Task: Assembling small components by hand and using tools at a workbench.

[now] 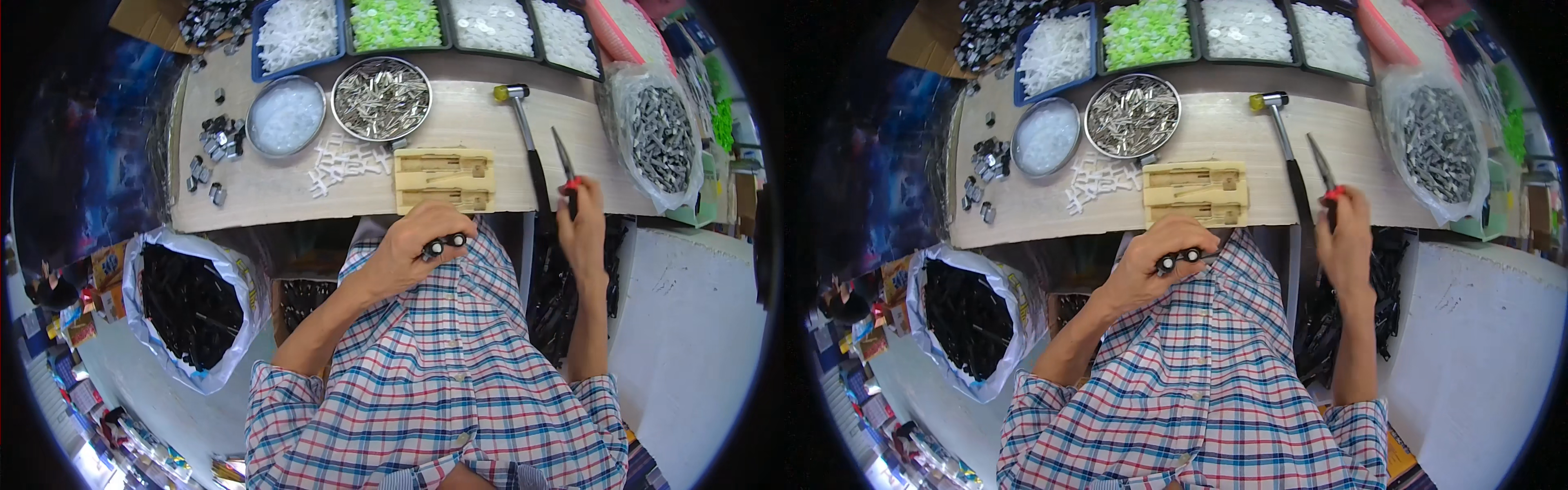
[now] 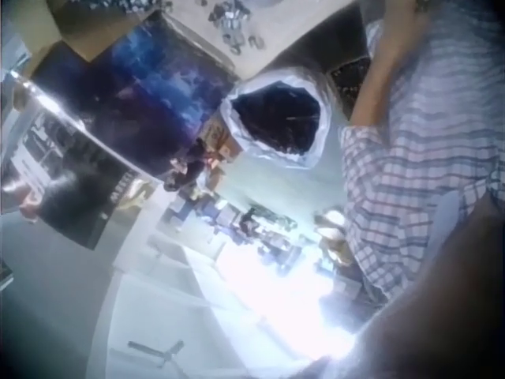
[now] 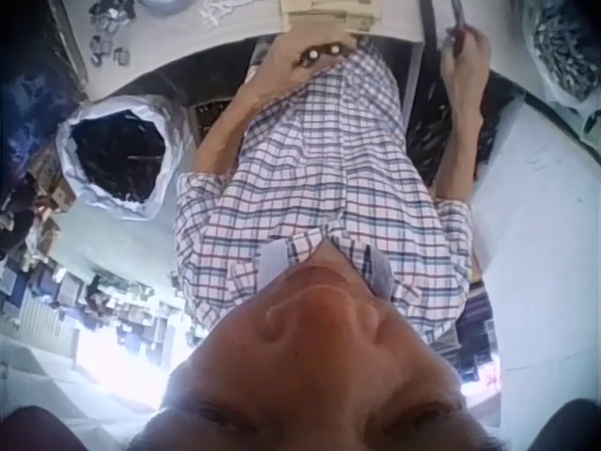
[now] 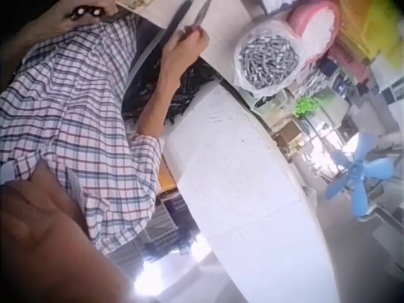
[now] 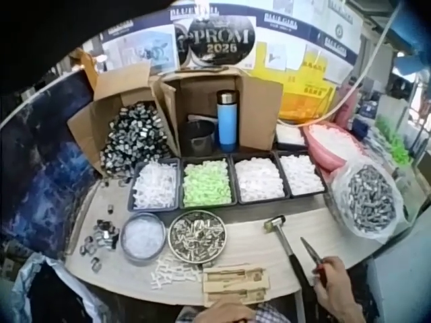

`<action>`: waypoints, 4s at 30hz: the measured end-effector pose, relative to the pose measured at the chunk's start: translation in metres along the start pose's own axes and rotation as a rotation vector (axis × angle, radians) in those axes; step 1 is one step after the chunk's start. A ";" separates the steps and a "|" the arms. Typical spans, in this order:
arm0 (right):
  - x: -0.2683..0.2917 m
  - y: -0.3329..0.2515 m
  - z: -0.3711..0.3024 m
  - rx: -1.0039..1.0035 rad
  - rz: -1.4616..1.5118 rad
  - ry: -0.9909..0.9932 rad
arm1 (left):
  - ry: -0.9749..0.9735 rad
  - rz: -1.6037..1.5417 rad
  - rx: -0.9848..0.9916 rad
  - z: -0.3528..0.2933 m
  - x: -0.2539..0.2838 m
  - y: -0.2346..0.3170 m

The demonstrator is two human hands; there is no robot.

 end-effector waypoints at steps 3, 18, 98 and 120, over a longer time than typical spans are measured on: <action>-0.017 0.033 0.026 -0.043 -0.103 -0.039 | 0.046 -0.018 0.039 -0.014 0.005 -0.002; -0.026 -0.054 0.032 0.239 0.136 0.055 | 0.243 0.980 1.348 -0.366 0.023 -0.193; -0.071 -0.100 0.057 0.595 0.059 -0.122 | 0.212 0.475 -0.062 -0.030 0.042 -0.031; -0.071 -0.105 0.056 0.702 0.049 -0.047 | 0.879 0.988 0.046 -0.074 0.095 -0.047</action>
Point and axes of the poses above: each hand's wrist, its own z-axis towards the middle knuckle, its own x-axis out of the back of the hand, y = z × x, the point moved 3 cm from there along z, towards the middle knuckle, and after that the axes turned 2 degrees about -y, right-handed, at the moved point
